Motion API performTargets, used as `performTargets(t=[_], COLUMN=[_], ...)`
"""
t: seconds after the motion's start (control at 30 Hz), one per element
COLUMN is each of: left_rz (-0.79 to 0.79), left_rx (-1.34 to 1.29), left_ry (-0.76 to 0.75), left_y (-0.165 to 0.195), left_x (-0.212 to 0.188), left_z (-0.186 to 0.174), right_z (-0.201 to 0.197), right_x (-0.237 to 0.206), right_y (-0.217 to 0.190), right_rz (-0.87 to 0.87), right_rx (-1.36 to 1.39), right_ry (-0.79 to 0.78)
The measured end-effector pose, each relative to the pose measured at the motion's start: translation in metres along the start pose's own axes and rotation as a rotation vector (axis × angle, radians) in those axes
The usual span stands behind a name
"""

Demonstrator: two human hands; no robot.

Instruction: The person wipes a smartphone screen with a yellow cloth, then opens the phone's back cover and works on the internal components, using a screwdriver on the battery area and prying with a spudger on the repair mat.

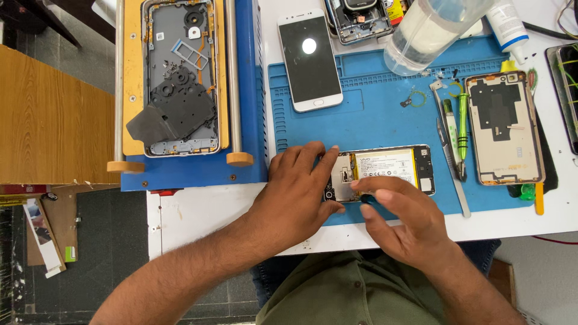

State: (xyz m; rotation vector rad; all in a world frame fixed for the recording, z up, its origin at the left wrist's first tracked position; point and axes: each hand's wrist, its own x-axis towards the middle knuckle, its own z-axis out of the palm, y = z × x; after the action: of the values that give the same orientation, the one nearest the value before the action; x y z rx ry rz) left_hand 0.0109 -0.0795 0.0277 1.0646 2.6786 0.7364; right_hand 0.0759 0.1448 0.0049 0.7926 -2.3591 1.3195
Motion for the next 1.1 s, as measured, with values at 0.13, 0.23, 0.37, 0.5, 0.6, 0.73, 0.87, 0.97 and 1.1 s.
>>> performTargets(t=[0.13, 0.23, 0.37, 0.5, 0.6, 0.73, 0.87, 0.97, 1.1], left_rz=[0.008, 0.01, 0.014, -0.003, -0.016, -0.019, -0.005, -0.009, 0.008], left_rx=[0.002, 0.004, 0.009, -0.047, -0.102, -0.119, -0.14, -0.115, -0.017], left_ry=[0.0, 0.014, 0.025, -0.012, -0.05, -0.065, -0.021, -0.018, 0.043], left_y=[0.0, 0.0, 0.001, 0.001, 0.001, 0.002, 0.003, 0.003, 0.006], left_x=[-0.001, -0.001, 0.0, 0.001, -0.001, -0.001, -0.003, -0.003, -0.004], left_z=[-0.001, -0.001, -0.001, -0.005, -0.01, -0.013, -0.012, -0.007, 0.0], right_z=[0.001, -0.007, -0.011, -0.01, -0.011, -0.014, -0.007, -0.006, -0.014], right_x=[0.009, 0.015, 0.022, 0.024, 0.022, 0.019, 0.018, 0.016, 0.017], right_y=[-0.005, -0.012, -0.017, -0.014, -0.014, -0.019, -0.018, -0.016, -0.017], right_rz=[0.052, 0.07, 0.025, 0.058, 0.07, 0.031, 0.036, 0.102, 0.099], right_rx=[-0.127, -0.134, 0.015, -0.005, -0.046, 0.087, -0.033, -0.079, -0.04], right_ry=[0.011, -0.133, -0.154, -0.038, -0.029, -0.074, -0.037, 0.009, -0.032])
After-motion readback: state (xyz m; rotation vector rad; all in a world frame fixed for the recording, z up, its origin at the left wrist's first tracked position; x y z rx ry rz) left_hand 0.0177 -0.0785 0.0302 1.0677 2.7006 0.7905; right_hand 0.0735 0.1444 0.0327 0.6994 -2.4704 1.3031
